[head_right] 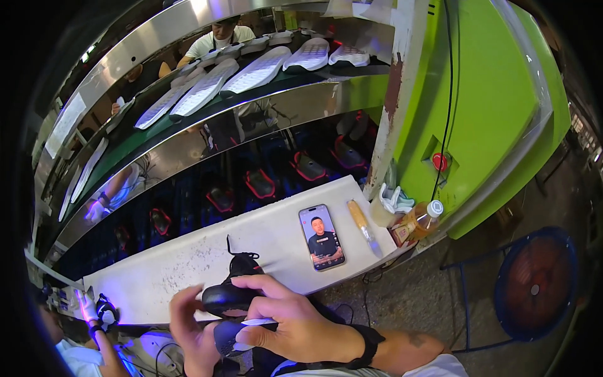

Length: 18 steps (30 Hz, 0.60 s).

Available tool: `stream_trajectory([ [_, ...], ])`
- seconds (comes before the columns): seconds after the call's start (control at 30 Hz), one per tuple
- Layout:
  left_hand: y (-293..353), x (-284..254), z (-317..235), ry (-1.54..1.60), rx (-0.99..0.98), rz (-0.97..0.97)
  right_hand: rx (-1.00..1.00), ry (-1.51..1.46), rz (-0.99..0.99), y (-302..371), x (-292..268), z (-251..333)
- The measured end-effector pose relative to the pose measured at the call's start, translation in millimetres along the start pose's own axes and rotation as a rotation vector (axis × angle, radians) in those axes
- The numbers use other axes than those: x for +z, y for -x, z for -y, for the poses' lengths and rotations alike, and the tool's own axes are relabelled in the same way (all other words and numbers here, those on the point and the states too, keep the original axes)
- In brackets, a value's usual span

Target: The recorder is assembling components of a shoe, specifically attaching or adjusting the sole and checking the upper material on a manufacturing line.

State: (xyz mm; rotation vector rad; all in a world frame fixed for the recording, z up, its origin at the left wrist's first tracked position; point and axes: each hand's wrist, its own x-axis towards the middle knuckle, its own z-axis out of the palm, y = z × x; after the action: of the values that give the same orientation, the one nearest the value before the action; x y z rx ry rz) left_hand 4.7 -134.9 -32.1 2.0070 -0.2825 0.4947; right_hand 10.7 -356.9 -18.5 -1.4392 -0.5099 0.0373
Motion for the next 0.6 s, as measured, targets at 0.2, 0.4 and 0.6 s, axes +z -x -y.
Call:
stream_trajectory([
  [0.2, 28, 6, -20, 0.117, 0.074, 0.085, -0.08, 0.2, -0.014, 5, 2, -4],
  [0.4, 34, -2, -26, 0.091, 0.134, 0.169, -0.076, 0.331, -0.007, 21, 1, 9],
  [0.6, 43, -14, -23, 0.149, 0.196, 0.268, -0.079, 0.343, 0.05, 37, 3, 11],
])
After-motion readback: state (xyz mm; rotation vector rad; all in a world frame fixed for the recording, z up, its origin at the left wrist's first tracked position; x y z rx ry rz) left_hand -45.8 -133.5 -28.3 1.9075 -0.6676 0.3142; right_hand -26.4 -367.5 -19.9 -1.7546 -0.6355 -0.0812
